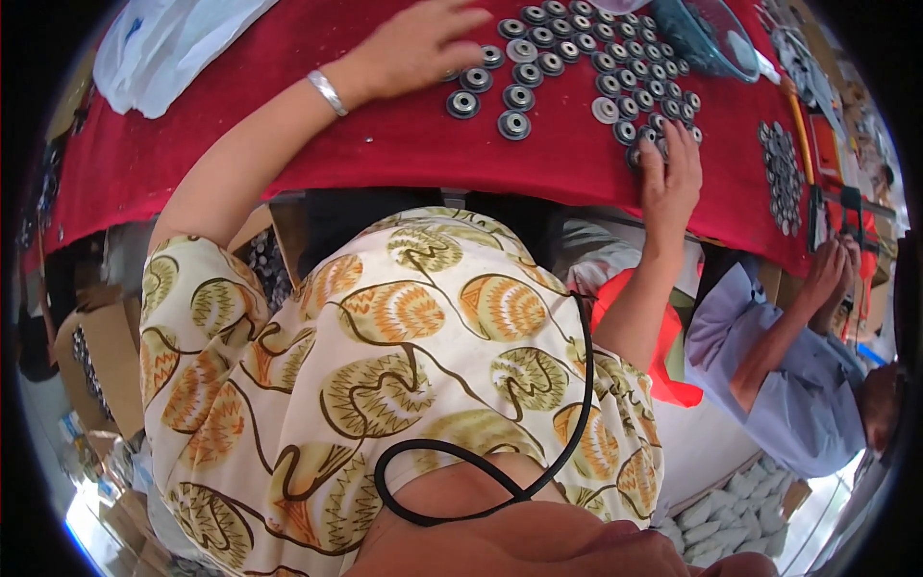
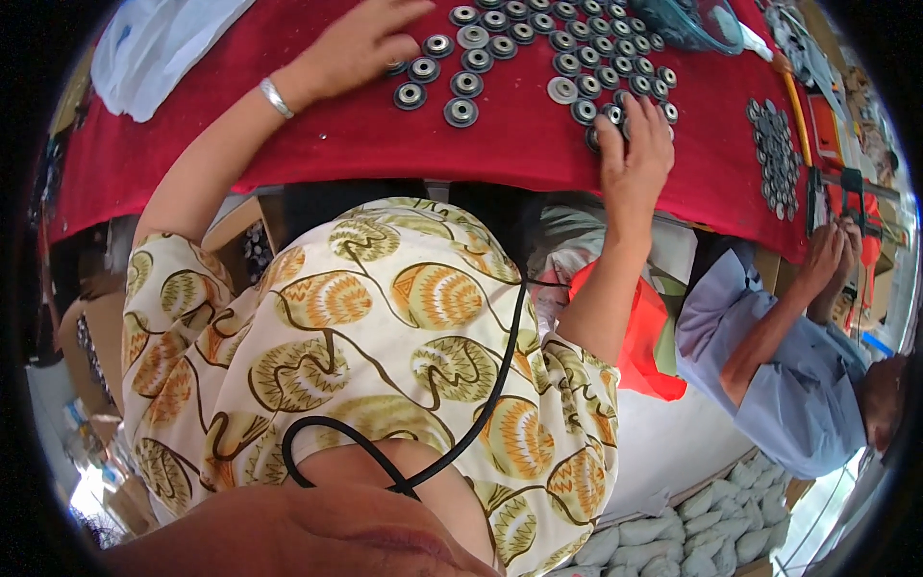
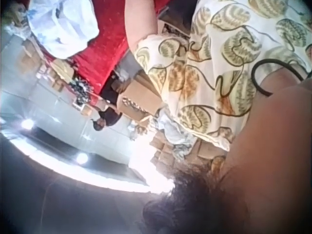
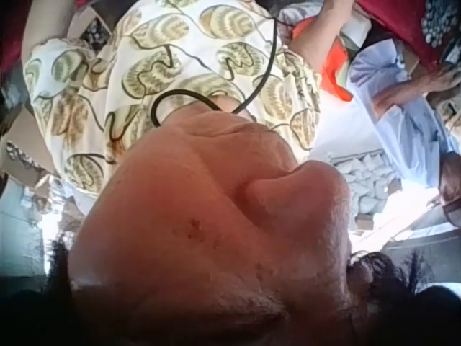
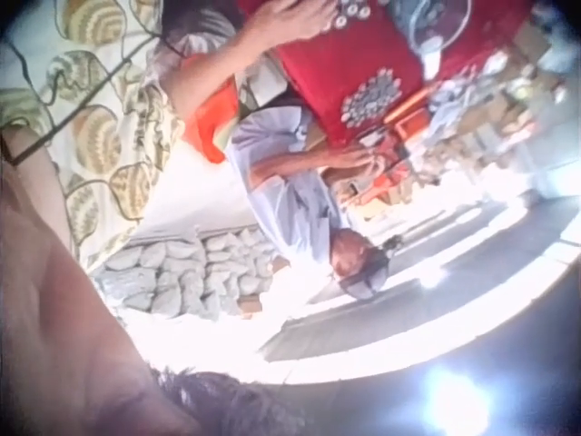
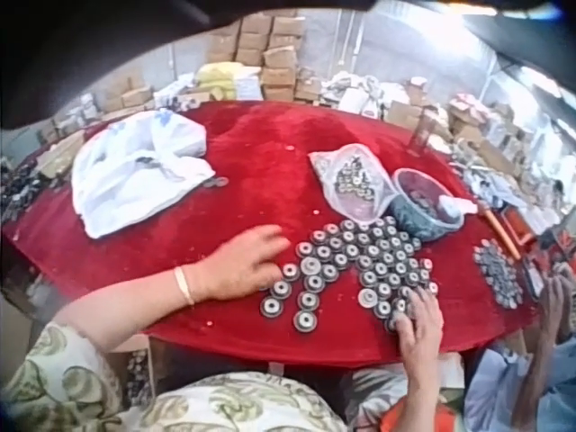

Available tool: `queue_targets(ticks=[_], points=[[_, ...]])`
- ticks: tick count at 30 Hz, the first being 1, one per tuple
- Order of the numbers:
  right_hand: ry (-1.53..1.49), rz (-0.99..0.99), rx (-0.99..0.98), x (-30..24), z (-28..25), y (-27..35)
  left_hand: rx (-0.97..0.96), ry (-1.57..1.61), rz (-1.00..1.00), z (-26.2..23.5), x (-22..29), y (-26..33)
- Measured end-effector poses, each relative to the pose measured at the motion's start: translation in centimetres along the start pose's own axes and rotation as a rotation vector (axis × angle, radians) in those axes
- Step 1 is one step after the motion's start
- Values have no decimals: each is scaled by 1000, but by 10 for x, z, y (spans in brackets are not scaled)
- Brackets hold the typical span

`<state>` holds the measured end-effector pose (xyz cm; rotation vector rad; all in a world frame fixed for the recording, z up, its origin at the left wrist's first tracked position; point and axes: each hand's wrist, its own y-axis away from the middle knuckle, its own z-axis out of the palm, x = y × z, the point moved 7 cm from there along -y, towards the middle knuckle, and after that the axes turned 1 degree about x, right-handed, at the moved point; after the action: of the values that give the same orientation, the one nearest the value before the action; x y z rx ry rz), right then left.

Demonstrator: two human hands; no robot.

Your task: The person assembles small wheel parts by hand, inserting metal bearings into round plastic housings on a table, then pours additional housings from a bag to fit more bearings into them.

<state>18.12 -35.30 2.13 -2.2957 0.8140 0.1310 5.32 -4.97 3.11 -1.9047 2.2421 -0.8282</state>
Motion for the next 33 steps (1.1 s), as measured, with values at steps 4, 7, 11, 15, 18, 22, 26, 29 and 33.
queue_targets(ticks=[4,7,11,15,18,22,26,29,33], points=[[173,-10,-139,-24,27,-8,-202,-189,145,35,45,11],[221,-4,-187,-31,30,-11,-199,-166,156,48,56,9],[185,-12,-224,-30,31,-12,-165,-184,109,55,63,-5],[185,0,-188,-14,25,-13,-88,-228,126,66,77,-36],[141,-50,-177,-10,23,-19,-12,-274,119,69,88,-49],[81,-83,-144,6,20,-25,-57,-301,43,74,94,-65],[51,3,-130,32,1,-20,-110,-147,-74,55,86,-91],[48,47,-64,30,-12,-19,17,-8,59,55,74,-127],[152,91,-45,29,-5,-22,-126,69,-12,133,29,-204]])
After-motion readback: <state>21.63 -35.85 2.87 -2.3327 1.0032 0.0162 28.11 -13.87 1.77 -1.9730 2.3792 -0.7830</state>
